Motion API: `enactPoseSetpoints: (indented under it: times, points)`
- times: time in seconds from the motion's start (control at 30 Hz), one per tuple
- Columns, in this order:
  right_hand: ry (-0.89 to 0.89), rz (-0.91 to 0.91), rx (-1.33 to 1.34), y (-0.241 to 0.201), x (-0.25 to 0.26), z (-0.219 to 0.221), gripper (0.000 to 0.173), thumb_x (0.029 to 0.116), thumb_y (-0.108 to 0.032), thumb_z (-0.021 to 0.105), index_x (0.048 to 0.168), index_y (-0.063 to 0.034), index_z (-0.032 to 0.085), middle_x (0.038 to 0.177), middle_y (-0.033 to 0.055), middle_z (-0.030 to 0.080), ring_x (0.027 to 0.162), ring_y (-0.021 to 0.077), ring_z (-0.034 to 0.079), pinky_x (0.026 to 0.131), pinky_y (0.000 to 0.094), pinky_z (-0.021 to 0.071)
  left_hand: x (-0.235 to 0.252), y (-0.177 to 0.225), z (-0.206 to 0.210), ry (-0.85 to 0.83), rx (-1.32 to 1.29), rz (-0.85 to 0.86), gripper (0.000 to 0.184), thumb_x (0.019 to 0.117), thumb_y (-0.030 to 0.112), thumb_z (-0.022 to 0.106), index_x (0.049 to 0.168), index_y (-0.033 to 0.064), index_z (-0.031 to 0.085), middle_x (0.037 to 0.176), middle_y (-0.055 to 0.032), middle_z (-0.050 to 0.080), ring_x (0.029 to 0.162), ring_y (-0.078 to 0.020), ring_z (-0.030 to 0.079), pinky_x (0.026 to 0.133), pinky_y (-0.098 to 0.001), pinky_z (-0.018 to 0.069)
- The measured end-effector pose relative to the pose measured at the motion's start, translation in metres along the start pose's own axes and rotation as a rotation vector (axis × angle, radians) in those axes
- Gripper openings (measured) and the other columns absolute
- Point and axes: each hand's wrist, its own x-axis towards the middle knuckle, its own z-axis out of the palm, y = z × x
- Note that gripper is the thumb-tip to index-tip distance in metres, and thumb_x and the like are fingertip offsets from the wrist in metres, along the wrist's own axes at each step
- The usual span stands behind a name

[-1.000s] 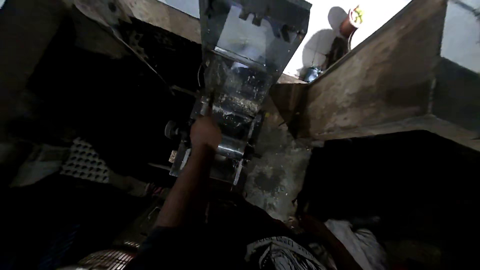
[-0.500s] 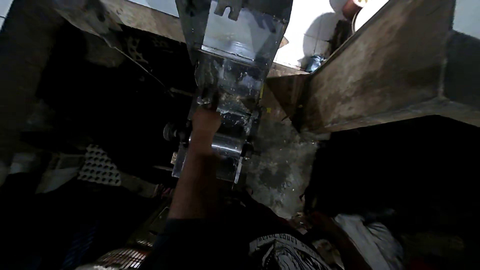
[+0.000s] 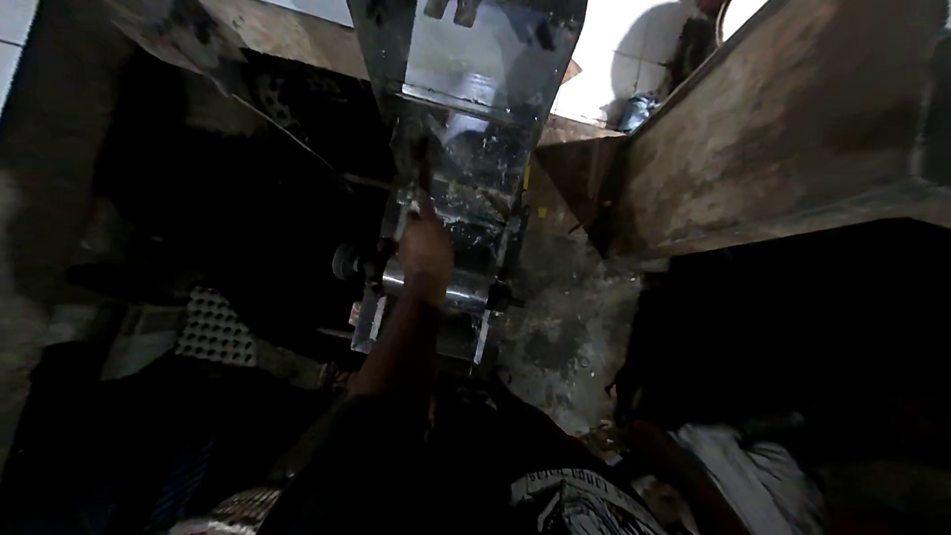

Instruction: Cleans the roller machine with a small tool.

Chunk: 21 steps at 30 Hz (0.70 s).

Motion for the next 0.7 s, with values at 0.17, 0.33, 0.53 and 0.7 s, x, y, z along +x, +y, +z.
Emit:
enactPoseSetpoints:
  times: [0.17,0.33,0.53,0.7]
  points:
    - [-0.062,-0.043,-0.024,0.005,-0.002,0.003,0.045,0.1037,-0.039,0.06,0.129,-0.0012,0.065,0.124,0.0218,0.068,0.117,0.0357,0.065,0.105,0.0552,0.0491,-0.003,-0.019,-0.013,-0.028,-0.01,-0.036,0.062,0.1025,0.019,0.053,0.161,0.0268,0.033,0.142,-0.0238,0.055,0.111,-0.0437,0.066,0.087,-0.062,0.0565]
    - [0.026,-0.059,-0.097,-0.006,-0.003,0.003,0.05,0.1045,-0.04,0.058,0.137,-0.0015,0.061,0.133,0.0226,0.064,0.126,0.0375,0.061,0.11,0.0561,0.0453,-0.04,0.012,0.018,-0.194,-0.013,0.136,0.06,0.1035,0.019,0.053,0.161,0.0223,0.034,0.135,-0.0242,0.06,0.109,-0.0425,0.068,0.087,-0.0593,0.0576]
    - [0.155,-0.026,-0.156,-0.069,-0.026,-0.024,0.051,0.1088,-0.046,0.044,0.129,-0.003,0.064,0.122,0.0227,0.068,0.117,0.0386,0.065,0.102,0.0596,0.0493,-0.032,0.004,0.011,-0.209,-0.003,0.129,0.059,0.1036,0.018,0.051,0.16,0.0222,0.034,0.128,-0.0234,0.064,0.104,-0.0419,0.069,0.083,-0.06,0.0585]
    - [0.331,-0.157,-0.117,-0.151,-0.085,-0.066,0.052,0.1037,-0.058,0.048,0.125,-0.0165,0.069,0.116,0.01,0.072,0.107,0.0282,0.069,0.094,0.0567,0.0549,-0.067,-0.05,-0.022,-0.286,-0.066,0.445,0.054,0.1065,0.022,0.048,0.16,0.0217,0.038,0.135,-0.0179,0.064,0.116,-0.0384,0.067,0.095,-0.0588,0.0547]
